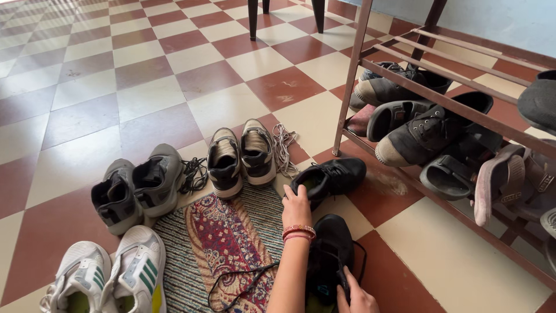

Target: The person unlaces a black sneaker, then re-laces it by threading the laces through the eyelets and tying a knot. The person repeats the same unlacing and relacing process on the matching black sneaker.

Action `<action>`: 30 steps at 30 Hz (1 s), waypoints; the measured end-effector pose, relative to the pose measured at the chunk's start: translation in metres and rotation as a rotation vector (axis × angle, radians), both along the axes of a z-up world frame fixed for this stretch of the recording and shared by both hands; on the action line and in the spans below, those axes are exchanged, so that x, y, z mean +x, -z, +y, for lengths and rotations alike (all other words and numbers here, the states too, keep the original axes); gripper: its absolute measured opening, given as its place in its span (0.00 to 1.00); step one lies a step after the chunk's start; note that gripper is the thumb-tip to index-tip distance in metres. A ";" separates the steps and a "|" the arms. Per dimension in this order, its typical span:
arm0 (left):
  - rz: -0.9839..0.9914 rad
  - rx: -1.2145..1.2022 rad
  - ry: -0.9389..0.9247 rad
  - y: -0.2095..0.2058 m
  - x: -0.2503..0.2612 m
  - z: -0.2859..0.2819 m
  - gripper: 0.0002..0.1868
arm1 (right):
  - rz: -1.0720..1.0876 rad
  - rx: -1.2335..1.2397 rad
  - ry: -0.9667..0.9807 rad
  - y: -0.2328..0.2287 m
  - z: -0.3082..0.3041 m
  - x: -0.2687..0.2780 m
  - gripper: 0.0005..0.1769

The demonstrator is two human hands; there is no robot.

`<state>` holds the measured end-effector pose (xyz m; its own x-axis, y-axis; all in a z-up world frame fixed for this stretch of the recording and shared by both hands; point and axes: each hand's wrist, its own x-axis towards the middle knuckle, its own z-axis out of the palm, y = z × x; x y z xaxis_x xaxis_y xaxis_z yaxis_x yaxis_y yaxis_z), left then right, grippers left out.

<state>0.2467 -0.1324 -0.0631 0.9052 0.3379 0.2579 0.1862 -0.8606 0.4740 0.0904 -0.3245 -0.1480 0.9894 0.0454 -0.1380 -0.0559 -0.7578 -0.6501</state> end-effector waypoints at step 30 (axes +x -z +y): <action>0.170 -0.166 0.021 0.063 -0.192 0.076 0.16 | -0.566 0.279 0.136 -0.103 0.002 -0.022 0.21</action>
